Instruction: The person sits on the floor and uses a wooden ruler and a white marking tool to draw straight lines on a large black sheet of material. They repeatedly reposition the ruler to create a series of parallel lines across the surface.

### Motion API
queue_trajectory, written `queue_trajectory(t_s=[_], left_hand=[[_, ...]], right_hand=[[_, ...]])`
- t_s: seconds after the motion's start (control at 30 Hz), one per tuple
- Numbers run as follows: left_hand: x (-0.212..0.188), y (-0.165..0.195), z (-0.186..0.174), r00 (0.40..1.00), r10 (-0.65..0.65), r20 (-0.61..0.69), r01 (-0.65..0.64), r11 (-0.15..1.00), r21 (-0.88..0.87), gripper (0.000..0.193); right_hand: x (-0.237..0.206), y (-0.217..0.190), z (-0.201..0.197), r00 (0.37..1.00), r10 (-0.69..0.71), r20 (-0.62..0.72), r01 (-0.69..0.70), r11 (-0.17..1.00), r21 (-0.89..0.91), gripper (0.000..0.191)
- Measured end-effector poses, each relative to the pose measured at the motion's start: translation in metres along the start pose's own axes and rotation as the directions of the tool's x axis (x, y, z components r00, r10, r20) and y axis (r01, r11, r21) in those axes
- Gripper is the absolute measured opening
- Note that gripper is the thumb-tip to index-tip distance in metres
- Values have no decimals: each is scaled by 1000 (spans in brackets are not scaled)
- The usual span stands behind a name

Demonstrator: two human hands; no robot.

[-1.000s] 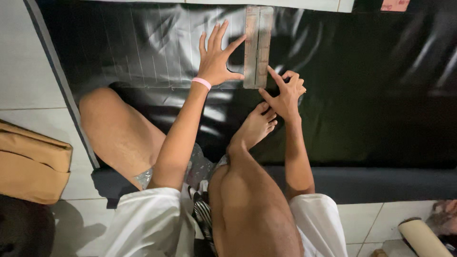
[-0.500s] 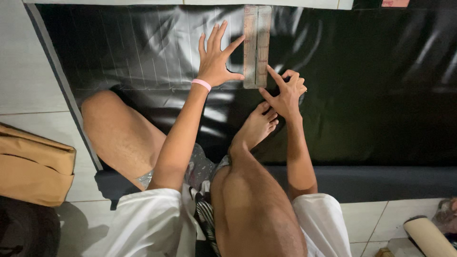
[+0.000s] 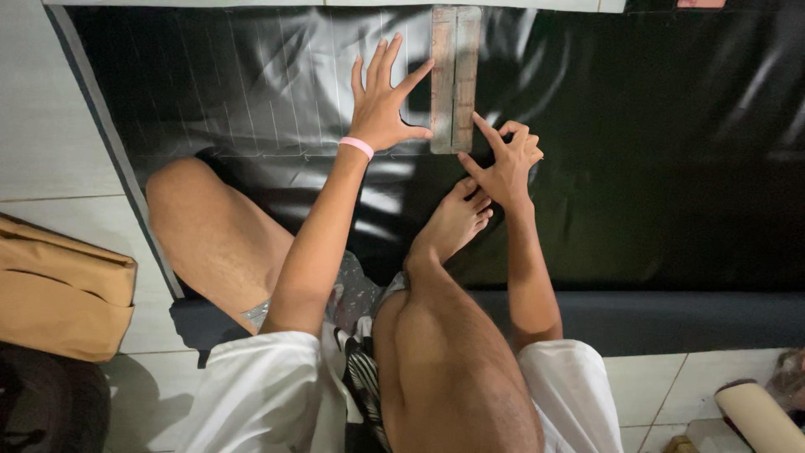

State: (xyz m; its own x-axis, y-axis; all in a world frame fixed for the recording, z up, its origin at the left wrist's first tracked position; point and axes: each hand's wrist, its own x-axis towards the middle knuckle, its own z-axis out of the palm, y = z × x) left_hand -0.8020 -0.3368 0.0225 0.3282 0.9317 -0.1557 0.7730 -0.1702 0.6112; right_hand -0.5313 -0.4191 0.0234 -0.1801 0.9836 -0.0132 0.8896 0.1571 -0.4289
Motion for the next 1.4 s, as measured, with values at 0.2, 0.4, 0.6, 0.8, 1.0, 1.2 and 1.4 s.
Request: queue_trajectory(t_s=[0.2, 0.4, 0.6, 0.8, 1.0, 1.2, 1.4], left_hand=[[-1, 7, -4, 998, -50, 49, 49, 998, 32, 122], [18, 24, 9, 980, -36, 195, -31, 943, 331, 132], [42, 51, 26, 999, 37, 34, -50, 769, 638, 97], [47, 66, 3, 905, -199, 377, 7, 891, 454, 143], [44, 66, -3, 920, -173, 351, 11, 907, 421, 142], [44, 60, 2, 926, -148, 347, -5, 915, 404, 143], [44, 58, 6, 928, -137, 347, -25, 905, 424, 145]], right_hand=[[-2, -3, 1, 1000, 16, 10, -16, 1000, 10, 71], [11, 19, -4, 985, 132, -115, -84, 931, 355, 59], [80, 28, -21, 867, 224, -446, -1, 894, 448, 33], [133, 4, -40, 971, -81, -224, 190, 829, 527, 25], [144, -2, -26, 908, -301, -292, 379, 888, 260, 32], [28, -15, -50, 974, -182, 133, 162, 976, 148, 40], [-6, -14, -45, 924, -269, 272, 169, 925, 341, 41]])
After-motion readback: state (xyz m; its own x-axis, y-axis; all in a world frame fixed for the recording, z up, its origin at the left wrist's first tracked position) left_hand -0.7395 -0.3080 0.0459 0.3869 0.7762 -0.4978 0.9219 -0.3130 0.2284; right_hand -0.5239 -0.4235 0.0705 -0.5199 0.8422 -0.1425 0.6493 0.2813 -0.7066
